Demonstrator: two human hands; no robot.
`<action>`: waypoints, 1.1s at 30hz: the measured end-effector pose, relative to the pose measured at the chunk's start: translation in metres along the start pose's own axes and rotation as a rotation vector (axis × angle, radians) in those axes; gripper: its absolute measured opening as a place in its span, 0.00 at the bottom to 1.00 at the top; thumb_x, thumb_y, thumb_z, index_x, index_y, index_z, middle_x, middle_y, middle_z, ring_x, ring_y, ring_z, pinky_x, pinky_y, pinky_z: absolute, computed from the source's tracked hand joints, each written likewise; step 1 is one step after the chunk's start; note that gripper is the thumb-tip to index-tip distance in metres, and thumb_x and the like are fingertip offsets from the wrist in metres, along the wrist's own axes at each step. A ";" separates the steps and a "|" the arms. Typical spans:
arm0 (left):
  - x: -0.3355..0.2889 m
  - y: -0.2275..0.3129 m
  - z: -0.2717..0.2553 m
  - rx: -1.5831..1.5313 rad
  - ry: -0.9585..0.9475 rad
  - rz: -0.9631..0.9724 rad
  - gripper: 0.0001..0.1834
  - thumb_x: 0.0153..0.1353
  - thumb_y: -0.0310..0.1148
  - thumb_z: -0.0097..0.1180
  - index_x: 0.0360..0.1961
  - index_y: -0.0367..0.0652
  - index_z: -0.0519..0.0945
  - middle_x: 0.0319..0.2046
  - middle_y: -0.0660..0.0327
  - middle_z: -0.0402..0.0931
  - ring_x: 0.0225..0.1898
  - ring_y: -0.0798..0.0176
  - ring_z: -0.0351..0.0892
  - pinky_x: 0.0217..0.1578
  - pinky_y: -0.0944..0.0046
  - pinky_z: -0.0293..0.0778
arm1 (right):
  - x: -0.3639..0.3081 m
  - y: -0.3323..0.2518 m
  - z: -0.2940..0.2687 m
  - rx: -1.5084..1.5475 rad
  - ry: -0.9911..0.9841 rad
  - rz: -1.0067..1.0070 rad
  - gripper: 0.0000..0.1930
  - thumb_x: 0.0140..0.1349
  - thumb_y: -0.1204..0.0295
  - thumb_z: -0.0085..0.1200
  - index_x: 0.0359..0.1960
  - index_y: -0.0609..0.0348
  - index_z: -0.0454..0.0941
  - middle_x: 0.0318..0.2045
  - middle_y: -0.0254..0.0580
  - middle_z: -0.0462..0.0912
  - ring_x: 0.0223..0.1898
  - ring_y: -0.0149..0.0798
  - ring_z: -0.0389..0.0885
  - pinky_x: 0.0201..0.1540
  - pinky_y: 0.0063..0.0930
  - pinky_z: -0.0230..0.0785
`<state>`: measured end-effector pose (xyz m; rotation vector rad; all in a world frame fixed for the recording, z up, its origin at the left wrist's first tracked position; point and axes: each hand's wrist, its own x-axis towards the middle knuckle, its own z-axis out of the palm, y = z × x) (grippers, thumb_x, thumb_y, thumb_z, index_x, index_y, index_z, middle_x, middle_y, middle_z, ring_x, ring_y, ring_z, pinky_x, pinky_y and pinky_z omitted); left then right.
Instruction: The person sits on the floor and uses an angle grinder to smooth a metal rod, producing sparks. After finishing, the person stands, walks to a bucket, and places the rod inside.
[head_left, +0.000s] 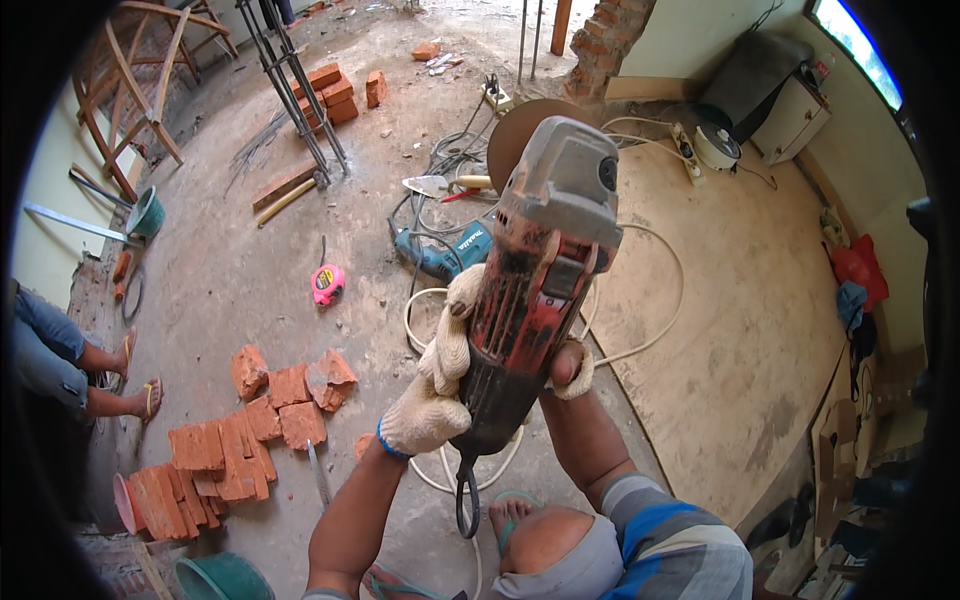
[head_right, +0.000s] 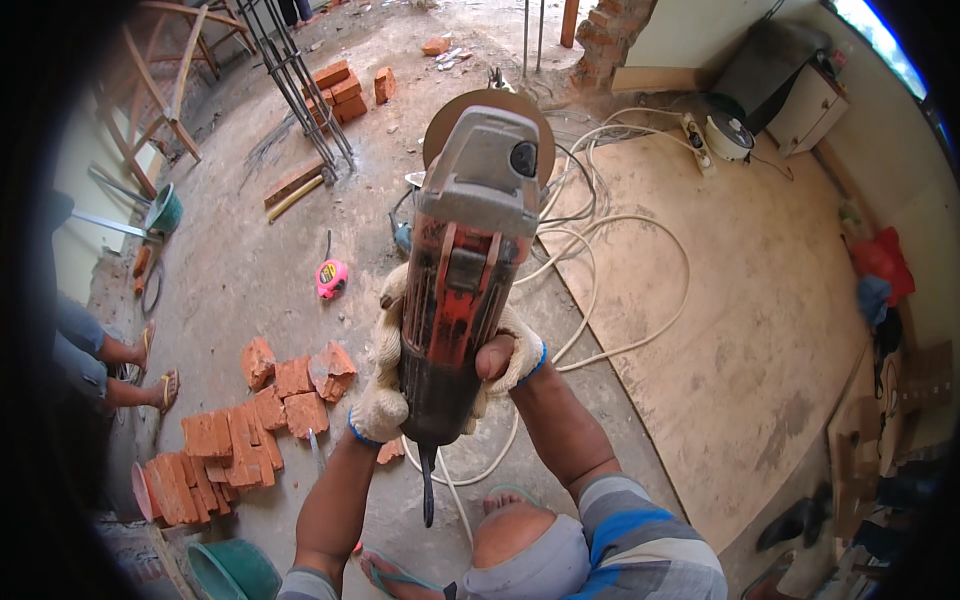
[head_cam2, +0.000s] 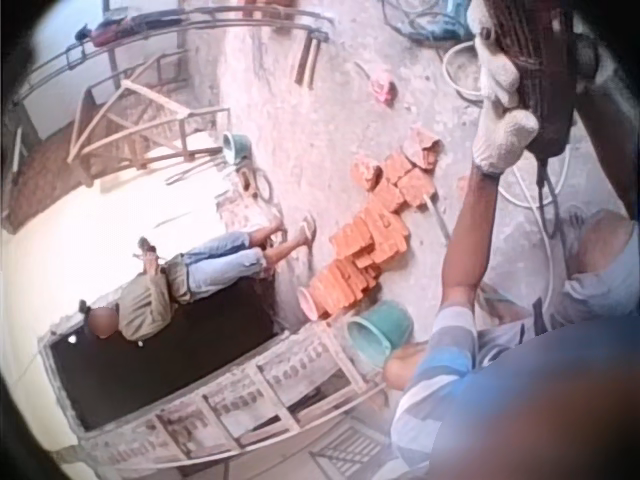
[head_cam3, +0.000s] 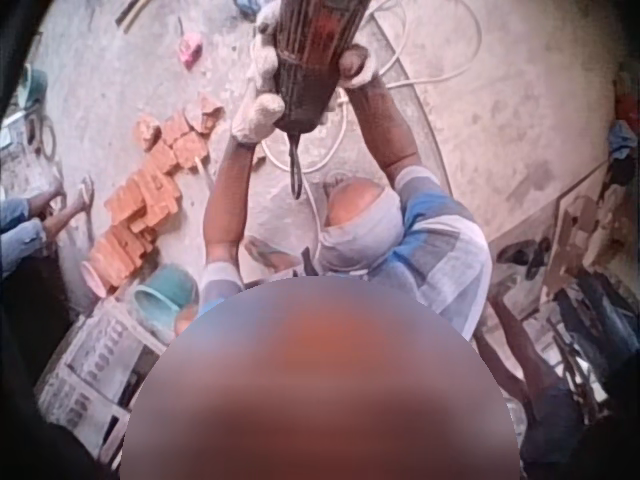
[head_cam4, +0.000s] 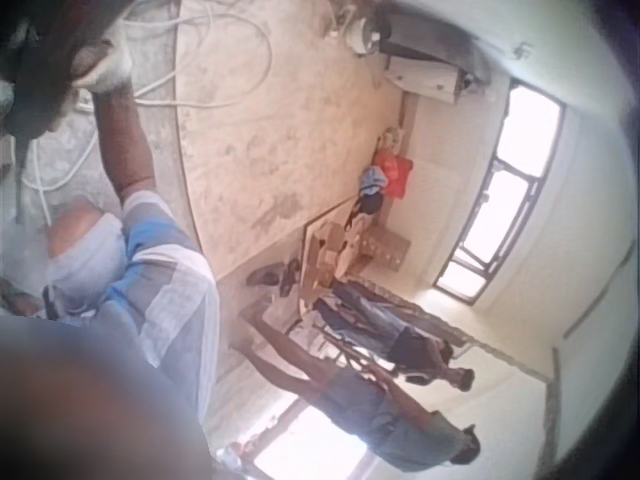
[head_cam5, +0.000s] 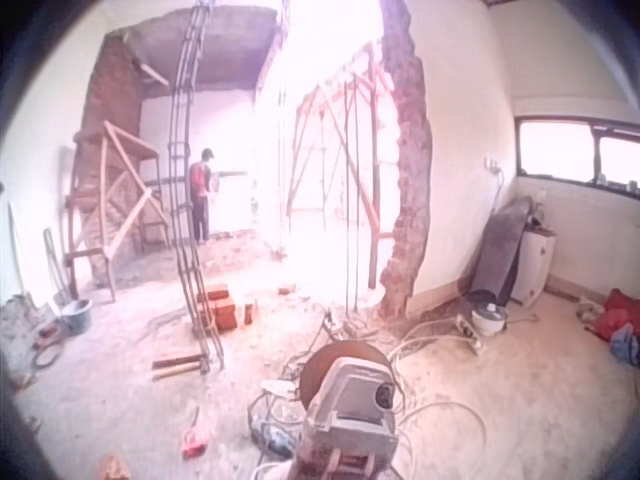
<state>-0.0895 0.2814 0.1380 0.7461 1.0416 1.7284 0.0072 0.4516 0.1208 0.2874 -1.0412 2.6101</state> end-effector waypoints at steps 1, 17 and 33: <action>0.002 0.001 -0.001 -0.040 -0.015 -0.048 0.84 0.43 0.63 0.87 0.90 0.56 0.38 0.84 0.61 0.56 0.78 0.56 0.68 0.71 0.51 0.77 | 0.001 -0.002 -0.001 -0.007 0.009 -0.007 0.70 0.38 0.41 0.89 0.80 0.65 0.63 0.72 0.51 0.78 0.71 0.47 0.79 0.75 0.48 0.73; 0.019 0.065 -0.012 1.168 -0.277 -0.037 0.34 0.64 0.59 0.73 0.58 0.41 0.88 0.25 0.57 0.80 0.24 0.58 0.77 0.32 0.54 0.76 | -0.019 -0.063 -0.011 -0.426 0.261 -0.073 0.50 0.48 0.77 0.80 0.76 0.64 0.68 0.64 0.45 0.83 0.64 0.42 0.84 0.68 0.41 0.77; -0.092 0.027 -0.109 1.431 -0.564 -0.562 0.24 0.75 0.55 0.59 0.50 0.46 0.91 0.40 0.55 0.92 0.42 0.48 0.92 0.44 0.52 0.85 | -0.099 -0.214 -0.156 -2.017 1.031 0.296 0.36 0.52 0.55 0.80 0.57 0.62 0.79 0.46 0.61 0.91 0.50 0.61 0.91 0.54 0.48 0.81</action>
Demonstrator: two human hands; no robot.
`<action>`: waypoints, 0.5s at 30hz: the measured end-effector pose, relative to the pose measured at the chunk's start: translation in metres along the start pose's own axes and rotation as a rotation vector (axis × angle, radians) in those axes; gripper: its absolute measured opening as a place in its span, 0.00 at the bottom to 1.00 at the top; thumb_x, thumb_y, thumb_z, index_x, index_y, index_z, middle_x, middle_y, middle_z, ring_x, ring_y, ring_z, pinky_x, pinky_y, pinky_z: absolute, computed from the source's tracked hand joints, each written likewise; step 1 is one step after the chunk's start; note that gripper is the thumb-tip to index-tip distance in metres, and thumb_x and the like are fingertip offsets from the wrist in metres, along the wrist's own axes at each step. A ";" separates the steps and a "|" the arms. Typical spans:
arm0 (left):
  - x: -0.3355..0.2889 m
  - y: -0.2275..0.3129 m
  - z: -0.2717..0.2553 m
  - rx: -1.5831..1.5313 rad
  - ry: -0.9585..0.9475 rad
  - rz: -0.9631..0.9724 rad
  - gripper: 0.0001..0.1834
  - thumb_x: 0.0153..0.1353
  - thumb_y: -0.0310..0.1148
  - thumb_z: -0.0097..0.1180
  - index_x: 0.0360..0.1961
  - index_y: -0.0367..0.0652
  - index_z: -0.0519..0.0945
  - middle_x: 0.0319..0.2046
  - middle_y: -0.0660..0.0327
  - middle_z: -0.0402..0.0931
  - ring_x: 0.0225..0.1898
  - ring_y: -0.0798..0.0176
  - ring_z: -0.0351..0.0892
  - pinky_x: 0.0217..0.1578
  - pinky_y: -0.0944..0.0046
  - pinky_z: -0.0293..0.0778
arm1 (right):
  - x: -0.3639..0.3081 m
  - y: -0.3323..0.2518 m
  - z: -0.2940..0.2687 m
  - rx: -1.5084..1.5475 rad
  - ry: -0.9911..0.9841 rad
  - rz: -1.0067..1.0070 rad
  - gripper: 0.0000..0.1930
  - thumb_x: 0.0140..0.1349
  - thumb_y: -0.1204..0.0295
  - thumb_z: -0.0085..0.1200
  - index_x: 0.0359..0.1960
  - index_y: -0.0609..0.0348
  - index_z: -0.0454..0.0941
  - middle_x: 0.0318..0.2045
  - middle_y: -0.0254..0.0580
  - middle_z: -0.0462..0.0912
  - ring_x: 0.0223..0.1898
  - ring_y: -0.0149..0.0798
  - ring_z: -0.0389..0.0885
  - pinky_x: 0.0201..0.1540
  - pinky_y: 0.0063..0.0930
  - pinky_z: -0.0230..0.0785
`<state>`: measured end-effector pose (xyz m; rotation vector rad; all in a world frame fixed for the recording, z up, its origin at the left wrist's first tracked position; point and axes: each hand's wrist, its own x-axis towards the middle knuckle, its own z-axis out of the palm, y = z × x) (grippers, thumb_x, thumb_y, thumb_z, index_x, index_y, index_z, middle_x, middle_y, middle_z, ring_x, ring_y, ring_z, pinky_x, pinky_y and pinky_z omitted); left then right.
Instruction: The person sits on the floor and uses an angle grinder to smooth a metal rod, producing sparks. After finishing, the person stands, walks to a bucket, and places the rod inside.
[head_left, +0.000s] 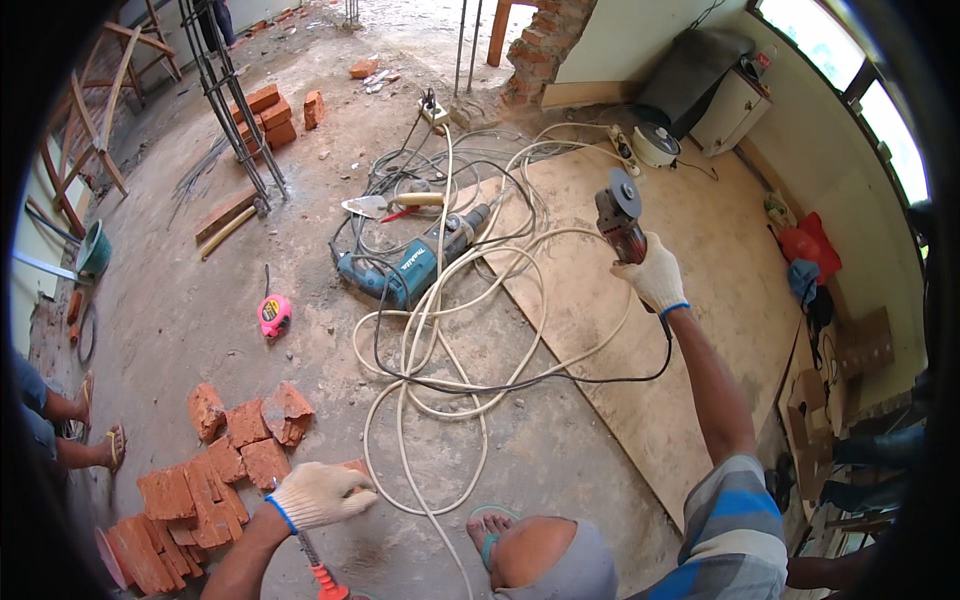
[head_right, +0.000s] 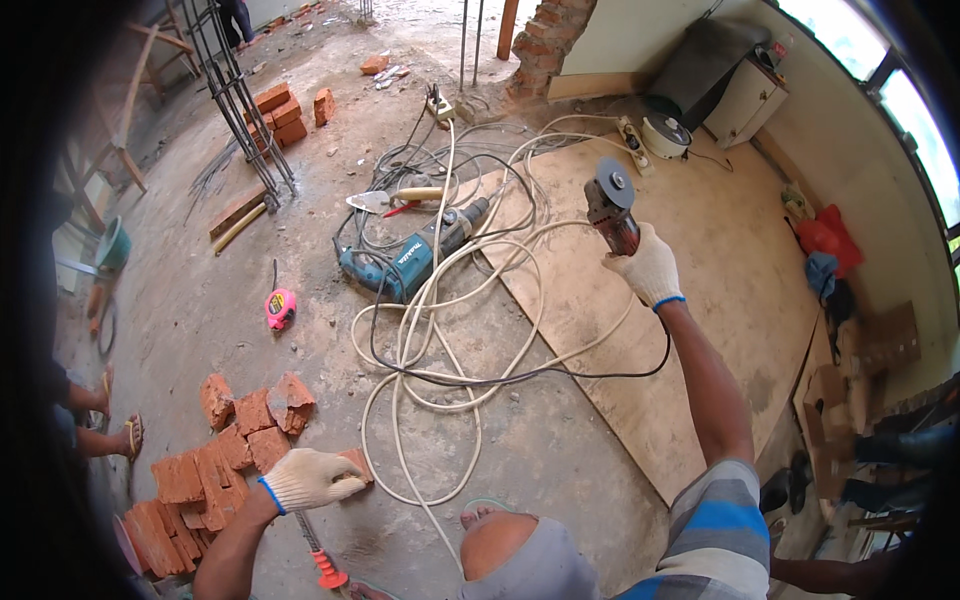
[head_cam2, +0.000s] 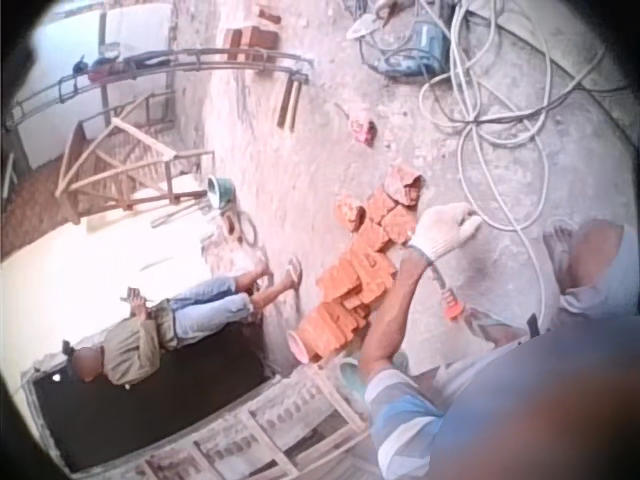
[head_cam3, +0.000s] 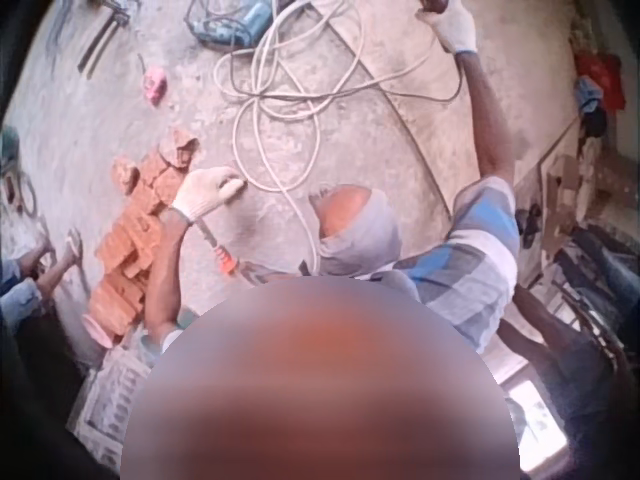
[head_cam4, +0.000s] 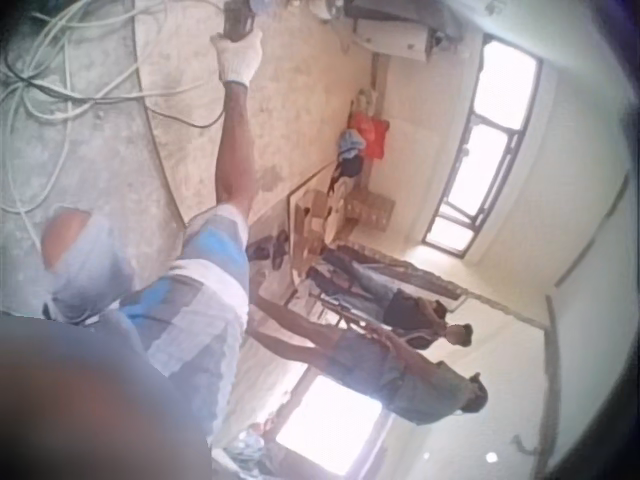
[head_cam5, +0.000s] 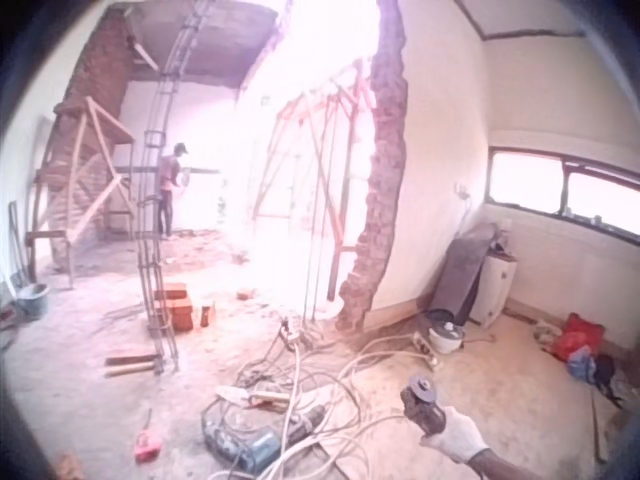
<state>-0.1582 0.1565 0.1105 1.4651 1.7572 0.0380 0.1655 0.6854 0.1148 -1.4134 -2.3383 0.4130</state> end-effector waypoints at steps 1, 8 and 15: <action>-0.010 -0.010 0.000 -0.004 -0.034 -0.052 0.24 0.75 0.55 0.59 0.50 0.46 0.91 0.41 0.55 0.92 0.43 0.48 0.92 0.44 0.52 0.85 | 0.012 0.004 0.010 -0.044 -0.025 0.018 0.36 0.52 0.53 0.80 0.56 0.62 0.79 0.45 0.62 0.91 0.50 0.63 0.90 0.54 0.49 0.81; -0.124 -0.096 0.005 0.010 0.191 -0.504 0.20 0.74 0.48 0.56 0.48 0.45 0.91 0.40 0.53 0.91 0.43 0.47 0.92 0.47 0.51 0.85 | 0.093 0.019 0.092 -0.206 -0.089 0.085 0.38 0.50 0.50 0.78 0.55 0.66 0.78 0.46 0.67 0.90 0.51 0.66 0.89 0.55 0.54 0.80; -0.305 -0.142 0.073 -0.062 0.296 -1.012 0.27 0.79 0.56 0.53 0.56 0.45 0.89 0.51 0.39 0.87 0.52 0.36 0.88 0.58 0.41 0.80 | 0.161 0.032 0.164 -0.314 -0.107 0.163 0.32 0.56 0.52 0.70 0.57 0.62 0.81 0.50 0.67 0.90 0.55 0.65 0.90 0.58 0.54 0.81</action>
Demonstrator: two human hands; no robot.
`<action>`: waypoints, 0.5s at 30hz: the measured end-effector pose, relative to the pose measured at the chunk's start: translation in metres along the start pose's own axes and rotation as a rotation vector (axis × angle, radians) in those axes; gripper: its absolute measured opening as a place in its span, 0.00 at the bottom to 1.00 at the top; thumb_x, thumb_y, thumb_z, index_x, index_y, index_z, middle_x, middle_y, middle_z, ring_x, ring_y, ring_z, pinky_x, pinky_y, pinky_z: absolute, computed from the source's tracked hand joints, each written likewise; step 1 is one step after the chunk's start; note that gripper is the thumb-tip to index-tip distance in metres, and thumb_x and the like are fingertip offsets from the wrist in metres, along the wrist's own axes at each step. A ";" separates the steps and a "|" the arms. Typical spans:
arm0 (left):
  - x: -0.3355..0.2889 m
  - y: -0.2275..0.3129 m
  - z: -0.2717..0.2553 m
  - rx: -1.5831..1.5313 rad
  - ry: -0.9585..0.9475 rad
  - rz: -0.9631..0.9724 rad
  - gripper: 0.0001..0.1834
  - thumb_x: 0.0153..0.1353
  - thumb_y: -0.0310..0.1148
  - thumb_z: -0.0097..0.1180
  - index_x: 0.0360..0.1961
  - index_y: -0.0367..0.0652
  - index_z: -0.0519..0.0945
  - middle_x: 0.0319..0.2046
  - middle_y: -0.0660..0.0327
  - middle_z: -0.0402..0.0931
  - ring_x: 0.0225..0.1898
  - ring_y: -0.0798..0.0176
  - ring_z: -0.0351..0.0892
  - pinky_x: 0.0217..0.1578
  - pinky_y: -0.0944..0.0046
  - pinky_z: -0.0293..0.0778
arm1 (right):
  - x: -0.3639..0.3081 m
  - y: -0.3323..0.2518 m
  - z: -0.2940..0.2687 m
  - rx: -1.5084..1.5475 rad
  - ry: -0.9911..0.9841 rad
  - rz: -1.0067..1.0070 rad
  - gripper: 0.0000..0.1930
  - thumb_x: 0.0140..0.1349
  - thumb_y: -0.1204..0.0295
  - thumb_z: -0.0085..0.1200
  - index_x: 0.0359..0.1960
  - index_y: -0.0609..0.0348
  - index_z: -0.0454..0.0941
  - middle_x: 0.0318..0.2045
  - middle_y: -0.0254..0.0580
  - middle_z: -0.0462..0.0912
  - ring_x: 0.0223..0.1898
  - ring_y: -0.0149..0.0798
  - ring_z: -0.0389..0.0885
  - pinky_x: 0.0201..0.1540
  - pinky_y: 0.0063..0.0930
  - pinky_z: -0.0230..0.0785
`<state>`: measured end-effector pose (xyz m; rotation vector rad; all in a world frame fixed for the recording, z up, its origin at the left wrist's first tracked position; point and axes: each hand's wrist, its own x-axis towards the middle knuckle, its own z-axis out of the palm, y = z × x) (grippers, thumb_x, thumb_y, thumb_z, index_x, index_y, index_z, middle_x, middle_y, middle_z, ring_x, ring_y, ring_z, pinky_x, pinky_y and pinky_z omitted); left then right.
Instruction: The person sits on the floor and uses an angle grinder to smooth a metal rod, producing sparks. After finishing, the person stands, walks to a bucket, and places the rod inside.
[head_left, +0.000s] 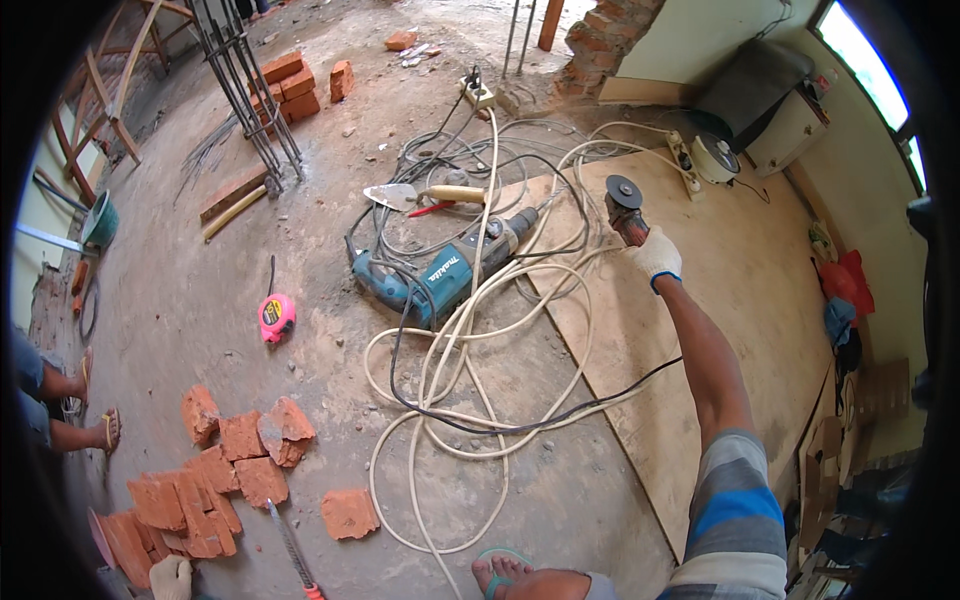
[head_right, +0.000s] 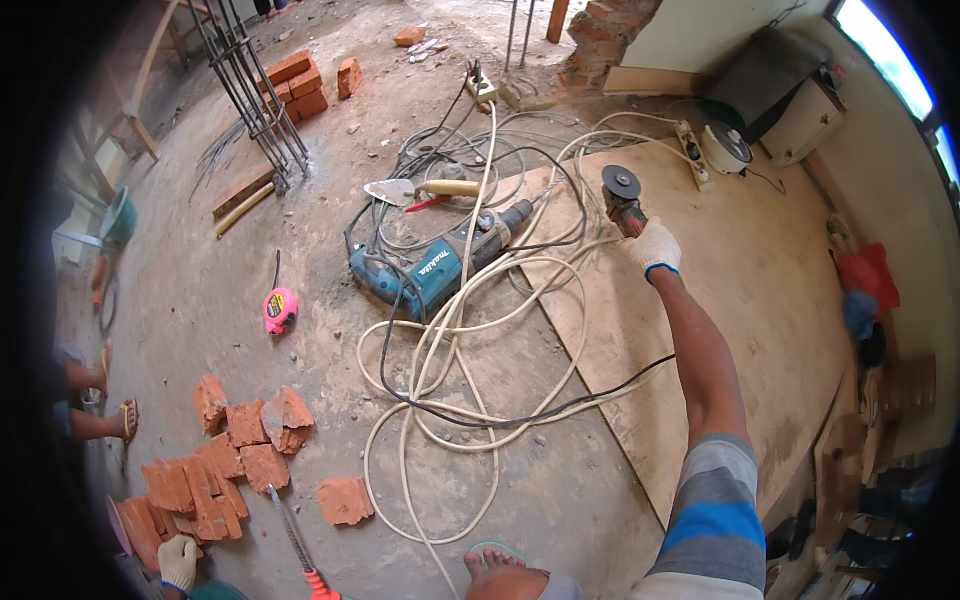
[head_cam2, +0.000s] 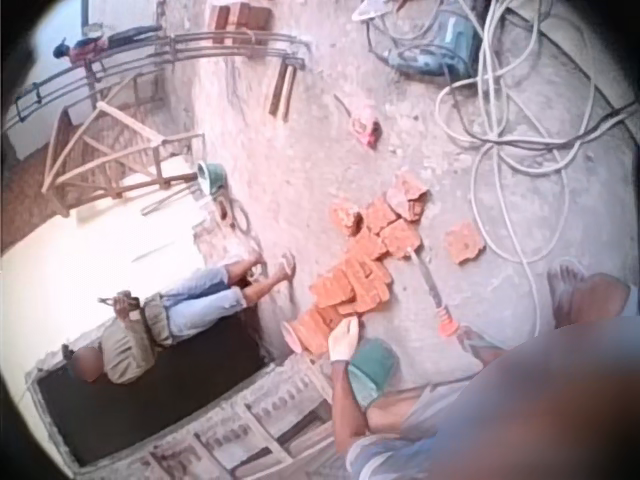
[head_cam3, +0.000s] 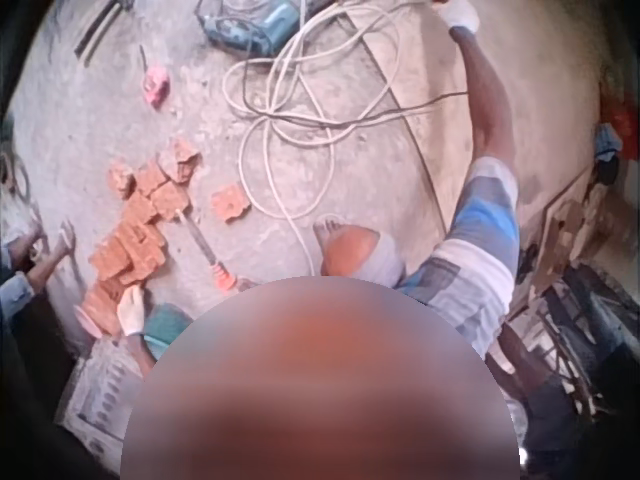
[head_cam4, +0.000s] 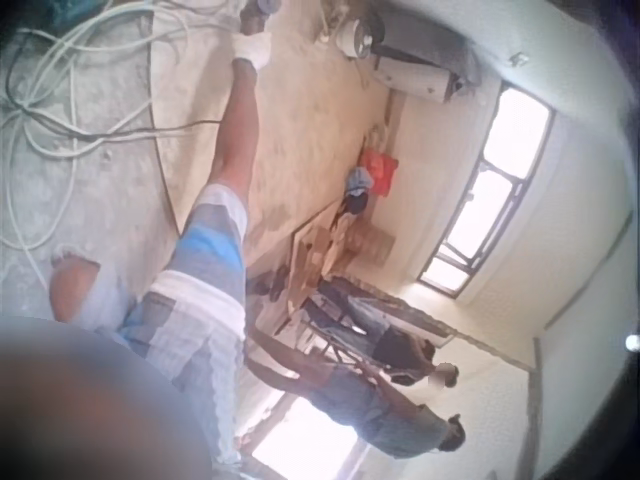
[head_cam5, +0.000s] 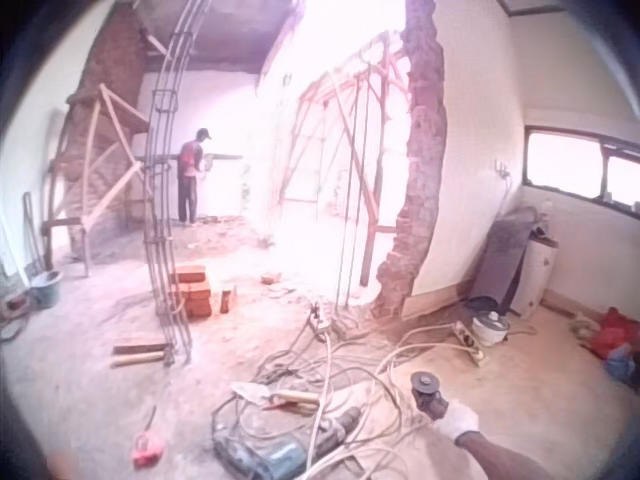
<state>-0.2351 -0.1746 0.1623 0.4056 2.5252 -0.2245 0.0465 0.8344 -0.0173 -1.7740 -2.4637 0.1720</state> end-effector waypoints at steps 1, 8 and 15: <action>-0.006 -0.019 0.003 0.013 -0.018 -0.066 0.26 0.79 0.55 0.53 0.56 0.46 0.89 0.51 0.40 0.87 0.52 0.35 0.88 0.58 0.41 0.80 | 0.009 0.003 0.010 -0.013 0.021 0.012 0.32 0.56 0.52 0.70 0.56 0.62 0.82 0.50 0.67 0.90 0.55 0.64 0.90 0.57 0.55 0.81; -0.054 -0.078 0.042 0.211 -0.025 -0.092 0.27 0.81 0.56 0.49 0.58 0.45 0.86 0.52 0.43 0.88 0.57 0.36 0.86 0.60 0.43 0.80 | 0.072 0.036 0.070 0.065 -0.070 -0.132 0.32 0.56 0.47 0.71 0.54 0.60 0.89 0.50 0.57 0.92 0.50 0.57 0.92 0.51 0.53 0.82; -0.010 -0.006 0.035 -0.009 -0.207 -0.181 0.25 0.77 0.53 0.52 0.54 0.42 0.87 0.51 0.45 0.88 0.55 0.41 0.87 0.57 0.48 0.80 | 0.120 0.087 0.100 0.034 -0.027 -0.232 0.51 0.58 0.37 0.70 0.70 0.70 0.76 0.64 0.66 0.85 0.64 0.62 0.85 0.64 0.49 0.75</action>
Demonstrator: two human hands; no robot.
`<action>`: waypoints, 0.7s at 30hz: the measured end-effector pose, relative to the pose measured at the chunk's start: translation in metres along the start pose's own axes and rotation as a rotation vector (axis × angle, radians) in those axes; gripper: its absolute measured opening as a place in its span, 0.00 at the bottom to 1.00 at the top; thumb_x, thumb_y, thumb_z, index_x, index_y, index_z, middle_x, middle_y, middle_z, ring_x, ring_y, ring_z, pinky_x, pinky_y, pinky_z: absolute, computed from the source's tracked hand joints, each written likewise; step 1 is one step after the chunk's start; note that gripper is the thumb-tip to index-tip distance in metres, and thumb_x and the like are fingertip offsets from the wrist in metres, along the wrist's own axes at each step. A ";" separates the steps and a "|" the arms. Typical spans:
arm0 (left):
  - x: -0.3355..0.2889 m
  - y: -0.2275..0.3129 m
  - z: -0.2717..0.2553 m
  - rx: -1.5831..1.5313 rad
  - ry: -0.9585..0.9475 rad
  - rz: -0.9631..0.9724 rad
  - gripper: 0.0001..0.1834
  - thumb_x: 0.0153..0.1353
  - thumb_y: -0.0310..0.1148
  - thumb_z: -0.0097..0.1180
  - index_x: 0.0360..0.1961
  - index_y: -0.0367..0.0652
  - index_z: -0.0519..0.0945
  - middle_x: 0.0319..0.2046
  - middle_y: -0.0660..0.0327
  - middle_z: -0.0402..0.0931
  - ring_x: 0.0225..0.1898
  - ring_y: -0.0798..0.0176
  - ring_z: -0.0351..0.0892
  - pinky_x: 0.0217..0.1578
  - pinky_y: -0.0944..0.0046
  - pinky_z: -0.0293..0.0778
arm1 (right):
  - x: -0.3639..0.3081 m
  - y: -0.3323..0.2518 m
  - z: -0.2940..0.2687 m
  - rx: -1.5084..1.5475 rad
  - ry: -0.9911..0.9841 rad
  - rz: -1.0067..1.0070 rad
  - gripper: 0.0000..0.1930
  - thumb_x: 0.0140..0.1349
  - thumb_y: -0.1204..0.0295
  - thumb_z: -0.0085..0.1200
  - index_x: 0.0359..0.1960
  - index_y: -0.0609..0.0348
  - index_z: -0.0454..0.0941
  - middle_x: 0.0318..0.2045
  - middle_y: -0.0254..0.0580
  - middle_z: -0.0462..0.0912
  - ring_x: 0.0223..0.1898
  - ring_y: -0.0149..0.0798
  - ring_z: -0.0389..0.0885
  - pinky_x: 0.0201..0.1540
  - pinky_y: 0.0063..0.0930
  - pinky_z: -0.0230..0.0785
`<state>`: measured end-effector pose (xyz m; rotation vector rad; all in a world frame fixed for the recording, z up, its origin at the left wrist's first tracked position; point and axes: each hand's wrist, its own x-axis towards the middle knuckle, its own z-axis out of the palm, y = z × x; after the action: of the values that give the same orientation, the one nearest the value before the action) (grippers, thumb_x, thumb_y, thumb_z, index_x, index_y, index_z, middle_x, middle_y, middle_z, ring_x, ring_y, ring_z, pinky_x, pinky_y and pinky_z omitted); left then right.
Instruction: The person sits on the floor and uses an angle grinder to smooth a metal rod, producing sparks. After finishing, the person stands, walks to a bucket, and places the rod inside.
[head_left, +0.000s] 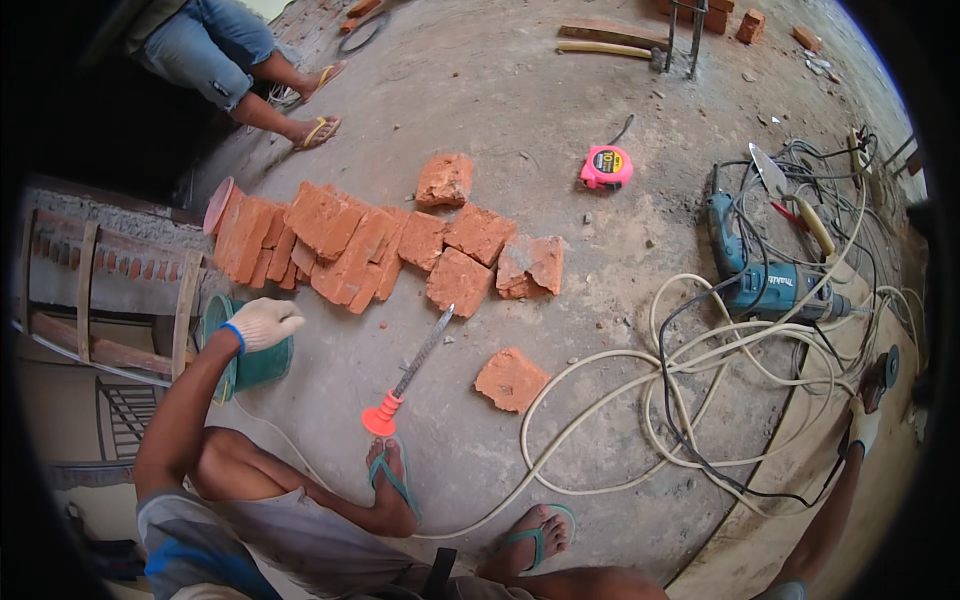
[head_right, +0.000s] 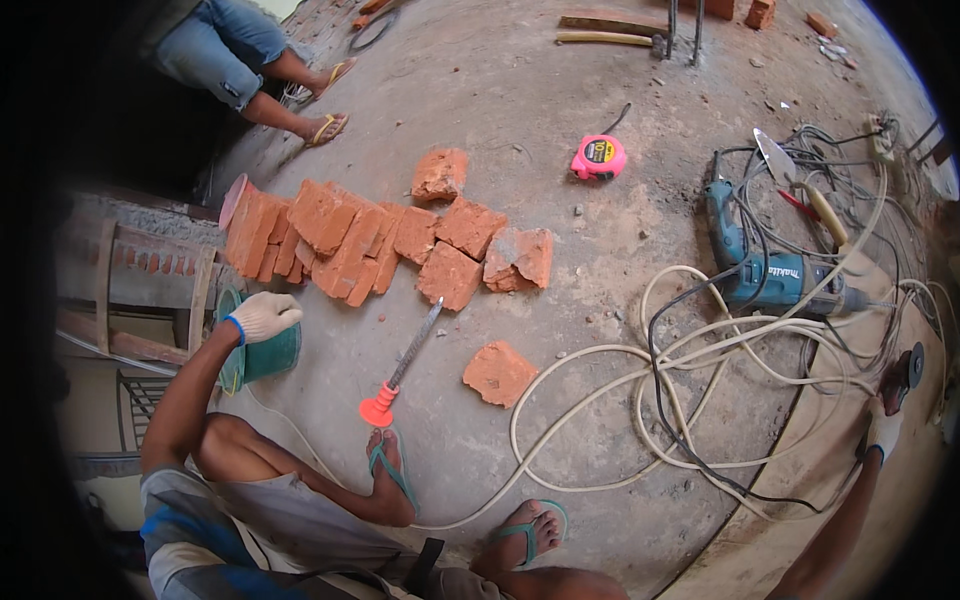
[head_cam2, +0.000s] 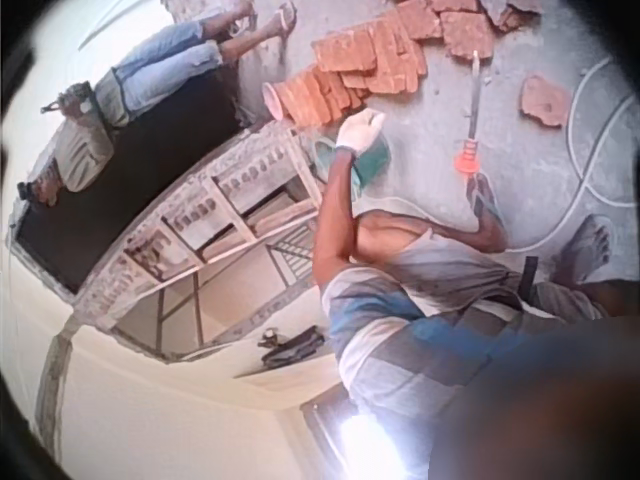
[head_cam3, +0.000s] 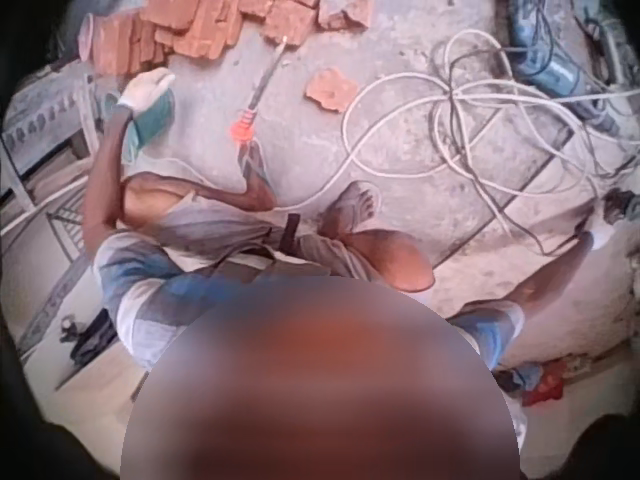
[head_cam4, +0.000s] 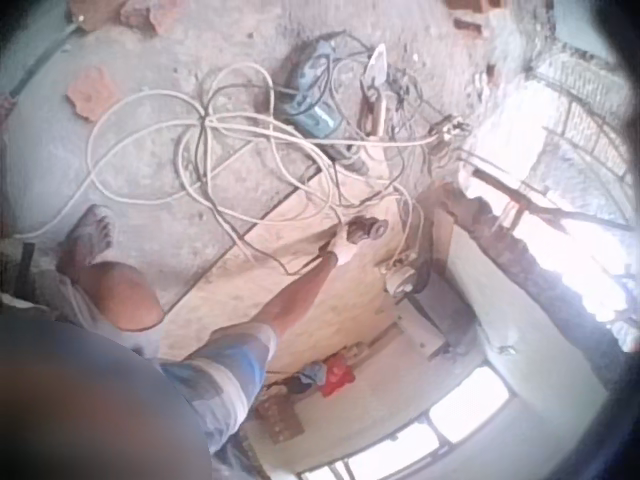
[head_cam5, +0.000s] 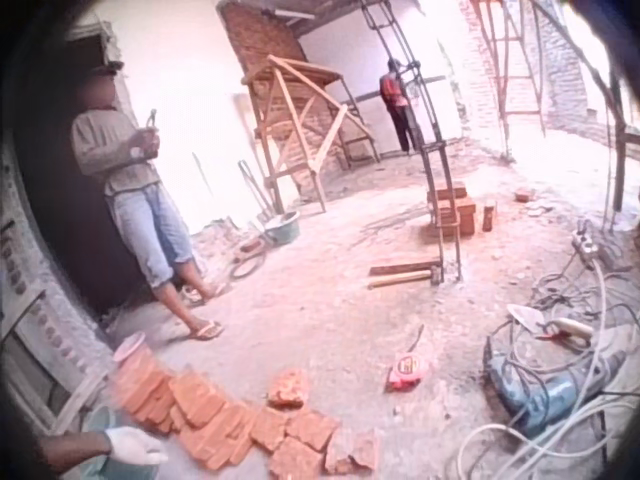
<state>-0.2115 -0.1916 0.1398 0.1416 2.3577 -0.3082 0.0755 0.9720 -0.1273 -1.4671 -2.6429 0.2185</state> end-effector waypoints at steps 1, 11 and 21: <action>0.003 0.018 0.004 -0.038 0.062 0.070 0.23 0.75 0.50 0.54 0.52 0.43 0.89 0.45 0.47 0.90 0.48 0.43 0.90 0.52 0.50 0.83 | 0.002 0.008 0.000 0.027 -0.036 0.015 0.52 0.59 0.37 0.70 0.72 0.70 0.74 0.66 0.66 0.83 0.66 0.62 0.84 0.66 0.48 0.74; 0.072 0.131 0.084 -0.141 -0.176 0.226 0.35 0.70 0.61 0.58 0.57 0.38 0.87 0.54 0.41 0.88 0.58 0.39 0.87 0.61 0.50 0.79 | -0.080 -0.016 -0.041 0.025 0.009 -0.018 0.50 0.60 0.39 0.69 0.72 0.68 0.73 0.62 0.68 0.84 0.63 0.65 0.84 0.65 0.49 0.75; 0.085 0.145 0.128 -0.831 -0.582 0.259 0.24 0.79 0.44 0.55 0.65 0.36 0.78 0.37 0.64 0.82 0.40 0.68 0.81 0.44 0.63 0.81 | -0.247 -0.174 -0.084 0.585 -0.138 -0.254 0.32 0.63 0.76 0.71 0.70 0.68 0.76 0.67 0.57 0.81 0.64 0.53 0.85 0.65 0.42 0.78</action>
<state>-0.1595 -0.0844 -0.0340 -0.0441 1.6927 0.6714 0.0741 0.6770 -0.0199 -0.9476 -2.5064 0.9943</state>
